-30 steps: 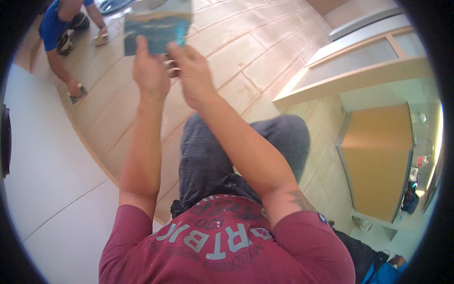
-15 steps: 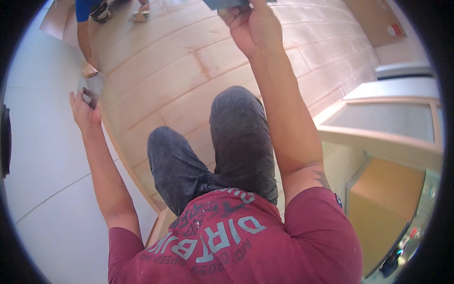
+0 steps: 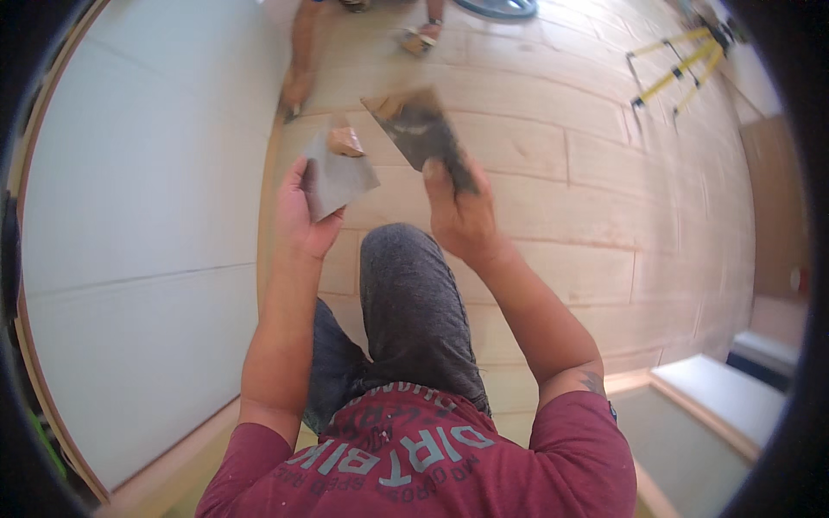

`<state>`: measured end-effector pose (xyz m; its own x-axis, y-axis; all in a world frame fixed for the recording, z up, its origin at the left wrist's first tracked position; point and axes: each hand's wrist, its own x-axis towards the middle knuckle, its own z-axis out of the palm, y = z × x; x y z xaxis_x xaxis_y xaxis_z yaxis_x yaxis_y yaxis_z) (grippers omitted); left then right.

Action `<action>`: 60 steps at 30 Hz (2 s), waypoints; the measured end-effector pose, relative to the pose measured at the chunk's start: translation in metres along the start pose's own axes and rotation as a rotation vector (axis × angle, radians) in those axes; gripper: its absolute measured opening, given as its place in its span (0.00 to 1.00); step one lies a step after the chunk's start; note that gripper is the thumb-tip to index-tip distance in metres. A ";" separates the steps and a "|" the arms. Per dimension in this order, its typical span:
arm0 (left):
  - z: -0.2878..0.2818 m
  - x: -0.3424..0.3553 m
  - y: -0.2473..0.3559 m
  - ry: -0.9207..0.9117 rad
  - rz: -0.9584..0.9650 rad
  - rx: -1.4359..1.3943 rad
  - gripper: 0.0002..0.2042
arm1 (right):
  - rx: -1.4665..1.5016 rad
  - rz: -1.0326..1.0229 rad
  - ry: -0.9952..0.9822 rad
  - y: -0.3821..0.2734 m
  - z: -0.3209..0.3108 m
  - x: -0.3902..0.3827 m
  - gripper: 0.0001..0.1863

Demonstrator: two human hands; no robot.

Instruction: The person kneels on a tiled floor and uses a putty knife to apply a beige joint compound into the grout lines between tiles. They repeatedly scoop compound from a metal hawk and spread it along the seams, then scrape off excess. Later, the person moves to a kitchen counter and scrapes remaining compound from the hawk and putty knife into the sink.

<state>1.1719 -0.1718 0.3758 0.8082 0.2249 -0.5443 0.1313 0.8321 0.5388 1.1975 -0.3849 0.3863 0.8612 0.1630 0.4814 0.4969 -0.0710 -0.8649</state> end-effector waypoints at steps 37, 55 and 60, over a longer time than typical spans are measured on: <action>-0.193 -0.092 0.060 0.478 0.365 0.064 0.18 | -1.069 0.329 -1.001 0.358 -0.052 -0.125 0.21; -0.167 -0.078 0.067 0.436 0.375 0.011 0.18 | -0.641 0.472 -0.714 0.162 0.003 -0.057 0.18; -0.160 -0.071 0.067 0.448 0.456 0.174 0.19 | -0.380 -0.238 -0.865 0.042 0.097 0.008 0.29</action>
<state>1.0317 -0.0512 0.3473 0.4923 0.7558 -0.4318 -0.0464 0.5182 0.8540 1.2149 -0.2909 0.3395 0.4331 0.8700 0.2355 0.7798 -0.2308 -0.5819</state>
